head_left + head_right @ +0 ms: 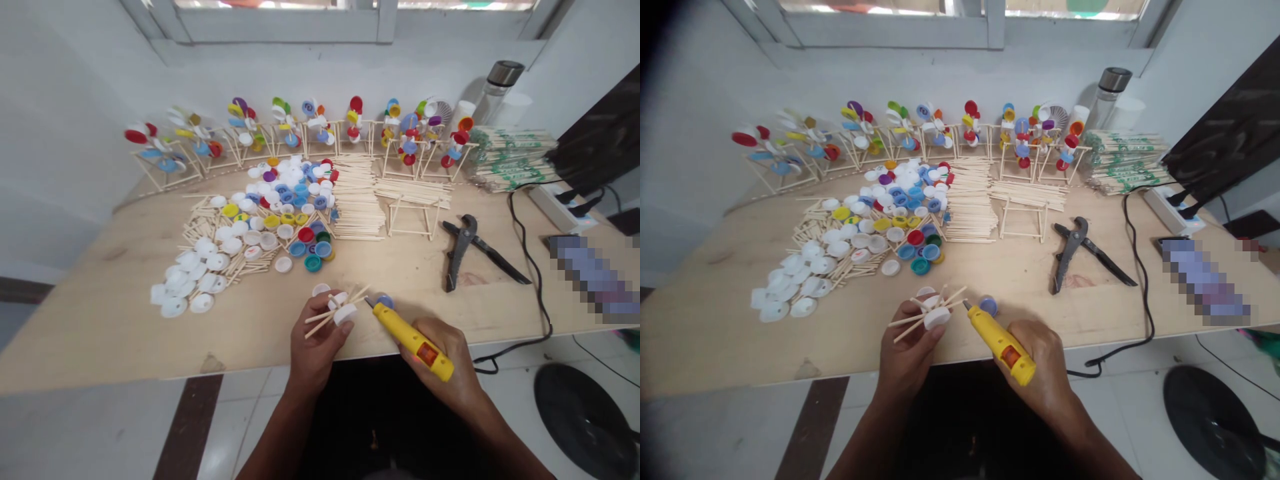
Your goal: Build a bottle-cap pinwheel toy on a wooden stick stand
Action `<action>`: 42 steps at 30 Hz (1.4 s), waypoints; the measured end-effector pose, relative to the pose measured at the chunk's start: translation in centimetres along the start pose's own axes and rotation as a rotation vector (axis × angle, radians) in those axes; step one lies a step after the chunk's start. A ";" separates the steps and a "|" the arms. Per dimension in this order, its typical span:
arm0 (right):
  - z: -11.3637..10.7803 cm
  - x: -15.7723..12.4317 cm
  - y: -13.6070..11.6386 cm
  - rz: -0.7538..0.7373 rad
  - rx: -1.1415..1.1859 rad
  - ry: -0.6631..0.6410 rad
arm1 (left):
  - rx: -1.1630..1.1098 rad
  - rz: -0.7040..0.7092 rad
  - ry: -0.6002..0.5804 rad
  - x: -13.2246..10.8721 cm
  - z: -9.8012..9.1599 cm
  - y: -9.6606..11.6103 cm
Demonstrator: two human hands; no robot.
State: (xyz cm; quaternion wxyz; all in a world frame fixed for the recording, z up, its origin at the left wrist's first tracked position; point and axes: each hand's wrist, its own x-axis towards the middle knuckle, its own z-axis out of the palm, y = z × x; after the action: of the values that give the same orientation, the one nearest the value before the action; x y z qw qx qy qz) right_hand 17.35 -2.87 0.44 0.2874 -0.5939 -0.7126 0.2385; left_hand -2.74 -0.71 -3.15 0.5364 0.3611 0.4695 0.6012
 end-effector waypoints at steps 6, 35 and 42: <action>0.1 -0.1 0.0 0.006 -0.002 0.030 | -0.011 0.019 -0.026 0.0 0.0 0.0; -0.2 -0.1 0.1 0.015 -0.021 -0.028 | 0.014 0.012 0.013 0.0 0.1 0.1; -0.4 -0.1 0.1 0.007 -0.008 -0.034 | -0.069 -0.055 0.043 0.1 0.1 0.4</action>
State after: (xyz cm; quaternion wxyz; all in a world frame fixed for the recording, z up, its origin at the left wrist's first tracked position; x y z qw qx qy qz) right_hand 17.71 -2.95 0.66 0.2720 -0.5936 -0.7161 0.2467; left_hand -2.77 -0.63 -2.74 0.5545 0.3167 0.4696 0.6096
